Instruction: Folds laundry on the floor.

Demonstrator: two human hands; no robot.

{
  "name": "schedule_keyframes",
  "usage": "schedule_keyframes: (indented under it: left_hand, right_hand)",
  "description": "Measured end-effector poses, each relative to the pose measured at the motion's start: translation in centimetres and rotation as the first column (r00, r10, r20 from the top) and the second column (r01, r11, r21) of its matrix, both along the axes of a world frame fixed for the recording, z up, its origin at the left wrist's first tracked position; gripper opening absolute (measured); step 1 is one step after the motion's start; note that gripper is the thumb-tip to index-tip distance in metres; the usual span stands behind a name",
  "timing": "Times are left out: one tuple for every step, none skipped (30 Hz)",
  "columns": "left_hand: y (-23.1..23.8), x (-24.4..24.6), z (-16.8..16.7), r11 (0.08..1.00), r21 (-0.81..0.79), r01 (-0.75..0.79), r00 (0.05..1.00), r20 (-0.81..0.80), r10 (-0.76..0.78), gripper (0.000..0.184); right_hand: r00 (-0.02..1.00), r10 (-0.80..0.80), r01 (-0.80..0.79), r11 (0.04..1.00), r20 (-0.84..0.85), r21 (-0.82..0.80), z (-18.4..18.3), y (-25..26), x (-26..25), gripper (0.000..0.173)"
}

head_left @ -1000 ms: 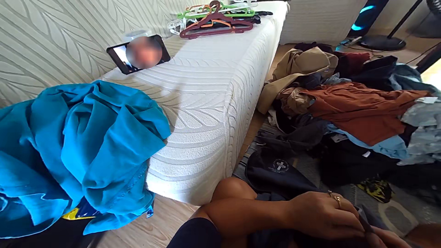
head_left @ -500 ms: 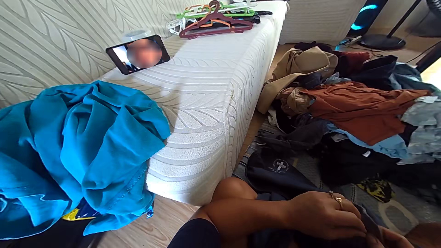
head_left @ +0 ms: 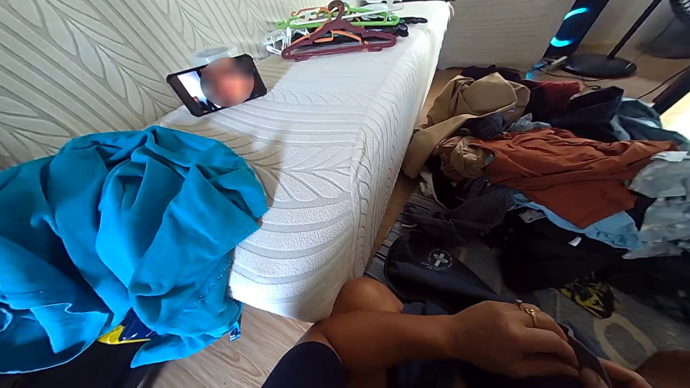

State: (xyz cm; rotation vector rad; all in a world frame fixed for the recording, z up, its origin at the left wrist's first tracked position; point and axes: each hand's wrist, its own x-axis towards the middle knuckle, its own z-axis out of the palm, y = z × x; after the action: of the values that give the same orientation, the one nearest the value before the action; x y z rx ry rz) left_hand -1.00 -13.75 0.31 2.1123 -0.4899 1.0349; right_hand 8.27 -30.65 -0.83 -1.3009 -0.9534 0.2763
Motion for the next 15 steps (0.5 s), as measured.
schedule_keyframes:
  left_hand:
    - [-0.01, -0.01, 0.01, 1.0, 0.001, -0.003, 1.0, -0.005, 0.003, 0.009]
    - [0.0, -0.02, 0.01, 1.0, -0.001, -0.005, 1.0, -0.014, 0.005, 0.009]
    - [0.02, -0.03, -0.01, 1.0, -0.003, -0.006, 1.0, -0.024, 0.006, 0.01]
    - [0.03, -0.01, -0.07, 1.0, -0.004, -0.008, 0.999, -0.031, 0.008, 0.01]
    - [0.04, 0.02, -0.17, 1.0, -0.006, -0.011, 0.999, -0.03, 0.011, 0.01]
    - [0.03, 0.06, -0.27, 1.0, -0.01, -0.013, 1.0, -0.021, 0.013, 0.01]
    - [0.01, 0.1, -0.31, 1.0, -0.011, -0.016, 1.0, -0.004, 0.016, 0.01]
    - [-0.02, 0.11, -0.29, 1.0, -0.01, -0.016, 1.0, 0.014, 0.016, 0.01]
    - [-0.06, 0.11, -0.25, 1.0, -0.007, -0.018, 0.999, 0.033, 0.018, 0.01]
    - [-0.1, 0.08, -0.18, 1.0, -0.005, -0.02, 0.999, 0.047, 0.02, 0.01]
    - [-0.15, 0.08, -0.11, 1.0, -0.004, -0.028, 0.998, 0.057, 0.028, 0.01]
    - [-0.16, 0.06, -0.08, 0.999, -0.005, -0.038, 0.998, 0.055, 0.038, 0.011]
    - [-0.15, 0.05, -0.11, 0.999, -0.008, -0.053, 0.997, 0.047, 0.053, 0.011]
    - [-0.11, 0.06, -0.2, 0.997, -0.012, -0.07, 0.997, 0.036, 0.07, 0.011]
    - [-0.07, 0.09, -0.36, 0.996, -0.013, -0.089, 0.996, 0.023, 0.09, 0.011]
  right_hand:
    - [1.0, -0.001, 0.001, 1.0, -0.009, 0.004, 0.0, 0.03, -0.05, 0.019]
    - [1.0, -0.002, 0.002, 1.0, -0.017, 0.005, 0.02, 0.07, -0.1, 0.017]
    - [1.0, -0.005, 0.005, 1.0, -0.027, 0.005, 0.06, 0.09, -0.16, 0.015]
    - [0.999, -0.008, 0.008, 1.0, -0.032, 0.003, 0.08, 0.1, -0.18, 0.014]
    - [1.0, -0.01, 0.01, 1.0, -0.029, -0.001, 0.08, 0.1, -0.19, 0.014]
    - [1.0, -0.003, 0.003, 1.0, -0.029, 0.001, 0.1, 0.11, -0.21, 0.014]
    - [0.999, 0.008, -0.008, 1.0, -0.034, 0.003, 0.13, 0.13, -0.22, 0.015]
    - [0.999, 0.022, -0.022, 1.0, -0.038, 0.007, 0.15, 0.12, -0.19, 0.016]
    - [0.998, 0.037, -0.037, 0.999, -0.044, 0.014, 0.18, 0.11, -0.18, 0.017]
    - [0.998, 0.048, -0.047, 0.999, -0.046, 0.02, 0.21, 0.09, -0.21, 0.018]
    - [0.998, 0.05, -0.049, 0.998, -0.037, 0.027, 0.23, 0.08, -0.24, 0.019]
    - [0.999, 0.045, -0.045, 0.999, -0.007, 0.027, 0.21, 0.05, -0.23, 0.019]
    - [0.999, 0.037, -0.038, 0.999, 0.039, 0.021, 0.18, -0.01, -0.21, 0.018]
    - [0.996, 0.025, -0.027, 1.0, 0.084, 0.014, 0.15, -0.03, -0.2, 0.017]
    - [0.991, 0.003, -0.003, 1.0, 0.132, 0.003, 0.08, -0.06, -0.23, 0.016]
